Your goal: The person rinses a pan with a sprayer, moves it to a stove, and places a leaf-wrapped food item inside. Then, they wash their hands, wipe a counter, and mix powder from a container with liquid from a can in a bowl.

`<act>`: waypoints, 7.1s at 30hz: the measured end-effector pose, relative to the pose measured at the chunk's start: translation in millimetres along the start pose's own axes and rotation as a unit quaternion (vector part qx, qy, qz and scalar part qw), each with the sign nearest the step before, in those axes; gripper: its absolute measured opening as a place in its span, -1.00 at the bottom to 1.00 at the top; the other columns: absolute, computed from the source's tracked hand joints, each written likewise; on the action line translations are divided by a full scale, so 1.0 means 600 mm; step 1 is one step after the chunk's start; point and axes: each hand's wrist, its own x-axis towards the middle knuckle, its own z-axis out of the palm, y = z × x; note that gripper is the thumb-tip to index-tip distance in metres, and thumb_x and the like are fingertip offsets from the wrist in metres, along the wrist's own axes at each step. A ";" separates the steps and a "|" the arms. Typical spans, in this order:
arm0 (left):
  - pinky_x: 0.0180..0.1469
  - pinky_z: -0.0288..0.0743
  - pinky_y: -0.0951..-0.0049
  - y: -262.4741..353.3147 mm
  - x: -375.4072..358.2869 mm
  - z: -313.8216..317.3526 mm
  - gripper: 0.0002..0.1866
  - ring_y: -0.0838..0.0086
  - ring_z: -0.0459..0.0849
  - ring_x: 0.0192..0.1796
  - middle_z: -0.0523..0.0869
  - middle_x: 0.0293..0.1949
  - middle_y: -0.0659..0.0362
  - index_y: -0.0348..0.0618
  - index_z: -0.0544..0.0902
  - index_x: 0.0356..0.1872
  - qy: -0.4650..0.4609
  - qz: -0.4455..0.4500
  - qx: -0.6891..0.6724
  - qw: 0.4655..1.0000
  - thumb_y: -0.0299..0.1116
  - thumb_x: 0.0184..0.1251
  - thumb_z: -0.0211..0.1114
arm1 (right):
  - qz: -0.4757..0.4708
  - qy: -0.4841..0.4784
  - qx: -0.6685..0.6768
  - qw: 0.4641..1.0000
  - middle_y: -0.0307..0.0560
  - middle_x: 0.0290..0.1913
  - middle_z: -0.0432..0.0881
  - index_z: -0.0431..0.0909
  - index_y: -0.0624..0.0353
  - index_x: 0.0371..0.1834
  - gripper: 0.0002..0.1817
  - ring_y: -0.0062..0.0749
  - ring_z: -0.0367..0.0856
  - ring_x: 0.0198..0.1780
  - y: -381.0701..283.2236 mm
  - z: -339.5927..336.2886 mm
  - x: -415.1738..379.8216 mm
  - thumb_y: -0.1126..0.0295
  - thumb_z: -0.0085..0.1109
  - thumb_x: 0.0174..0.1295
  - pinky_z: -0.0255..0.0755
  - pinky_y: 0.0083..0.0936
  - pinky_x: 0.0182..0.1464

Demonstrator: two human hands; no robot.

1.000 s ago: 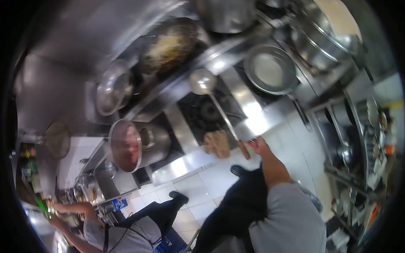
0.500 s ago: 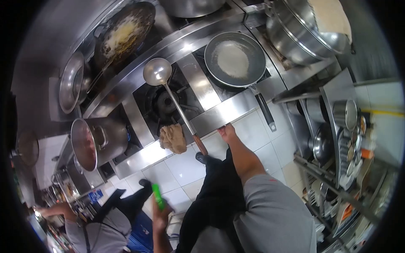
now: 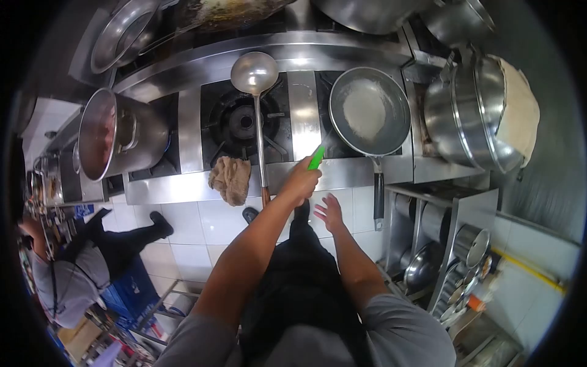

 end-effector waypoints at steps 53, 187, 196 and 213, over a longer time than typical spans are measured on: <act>-0.16 0.40 0.48 0.594 -0.974 -1.177 -0.50 0.51 0.43 -0.30 0.70 0.03 0.20 0.01 0.47 0.45 0.560 0.476 0.234 0.636 -0.24 0.53 0.18 | 0.007 -0.021 -0.314 0.949 -0.17 -0.10 0.64 0.50 -0.06 0.13 -0.65 -0.35 0.66 -0.21 0.104 0.045 -0.272 0.09 0.23 0.37 0.62 -0.29 -0.20; 0.15 0.48 0.26 0.081 -0.151 -0.348 -0.43 0.28 0.54 0.15 0.52 0.14 -0.04 -0.25 0.34 0.23 0.222 0.271 0.048 0.935 -0.08 0.43 0.31 | 0.105 0.122 0.021 0.987 -0.09 -0.06 0.61 0.46 -0.04 0.14 -0.70 -0.21 0.63 -0.14 0.218 -0.242 -0.300 0.19 0.12 0.40 0.57 -0.18 -0.12; 0.47 0.22 0.03 -0.129 -0.147 -0.401 -0.11 -0.23 0.24 0.47 0.26 0.40 -0.39 -0.22 0.09 0.55 0.216 0.099 0.492 0.837 -0.19 0.28 0.33 | 0.140 0.106 -0.102 0.979 -0.15 -0.14 0.60 0.50 0.00 0.04 -0.71 -0.34 0.62 -0.20 0.071 -0.295 -0.275 0.09 0.07 0.43 0.59 -0.25 -0.17; 0.32 0.42 0.10 -0.364 -0.356 -0.419 -0.48 -0.05 0.51 0.25 0.53 0.18 -0.18 -0.17 0.48 0.27 0.350 0.192 0.371 0.839 -0.48 0.24 0.26 | -0.177 0.012 -0.115 0.977 -0.35 -0.46 0.40 0.44 -0.08 -0.12 -0.78 -0.72 0.20 -0.68 -0.269 -0.106 -0.245 0.12 0.23 0.40 0.00 -0.69 -0.69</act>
